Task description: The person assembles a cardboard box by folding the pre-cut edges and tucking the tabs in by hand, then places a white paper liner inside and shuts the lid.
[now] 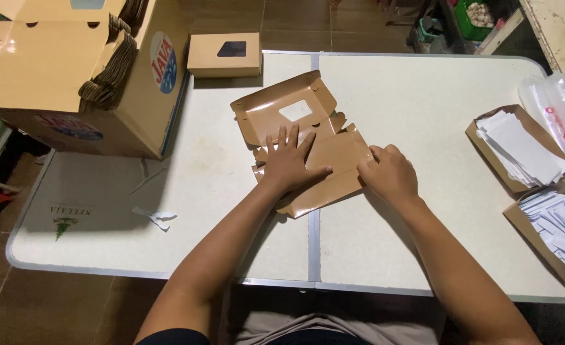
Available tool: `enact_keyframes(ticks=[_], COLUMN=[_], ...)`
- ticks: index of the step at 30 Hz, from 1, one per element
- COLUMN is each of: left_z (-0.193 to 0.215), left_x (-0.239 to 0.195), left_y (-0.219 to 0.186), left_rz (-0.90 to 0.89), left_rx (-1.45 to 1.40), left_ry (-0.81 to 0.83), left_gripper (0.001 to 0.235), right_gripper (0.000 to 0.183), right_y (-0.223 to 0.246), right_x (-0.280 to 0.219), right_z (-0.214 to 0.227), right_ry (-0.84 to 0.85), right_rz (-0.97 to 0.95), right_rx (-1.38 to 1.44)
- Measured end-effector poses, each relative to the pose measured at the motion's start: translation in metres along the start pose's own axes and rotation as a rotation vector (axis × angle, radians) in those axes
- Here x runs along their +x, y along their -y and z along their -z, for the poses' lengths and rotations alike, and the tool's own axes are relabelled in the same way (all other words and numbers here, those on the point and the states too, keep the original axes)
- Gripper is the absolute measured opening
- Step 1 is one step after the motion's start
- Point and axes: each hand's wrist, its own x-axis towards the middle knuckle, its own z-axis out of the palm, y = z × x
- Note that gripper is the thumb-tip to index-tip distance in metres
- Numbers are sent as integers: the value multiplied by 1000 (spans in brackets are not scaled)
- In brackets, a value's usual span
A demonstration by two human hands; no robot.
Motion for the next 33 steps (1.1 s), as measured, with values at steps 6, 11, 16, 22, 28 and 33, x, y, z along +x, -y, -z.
enact_keyframes(ticks=[6, 11, 16, 22, 28, 33], left_z=[-2, -11, -36, -39, -35, -27], left_x=[-2, 4, 25, 28, 27, 24], left_y=[1, 7, 19, 22, 19, 17], left_rz=[-21, -29, -39, -48, -40, -27], left_rx=[-21, -32, -47, -10, -37, -56], left_ry=[-54, -72, -97, -98, -108, -96], left_gripper=[101, 98, 73, 73, 75, 74], right_gripper=[36, 31, 30, 32, 32, 42], right_y=[-22, -20, -8, 0, -2, -26], right_x=[11, 12, 7, 1, 5, 19], right_z=[-25, -44, -51, -42, -40, -51], right_ry=[-380, -483, -386, -258, -201, -285], right_rz=[239, 516, 617, 607, 568, 443], right_rx=[-188, -275, -288, -377, -238, -10])
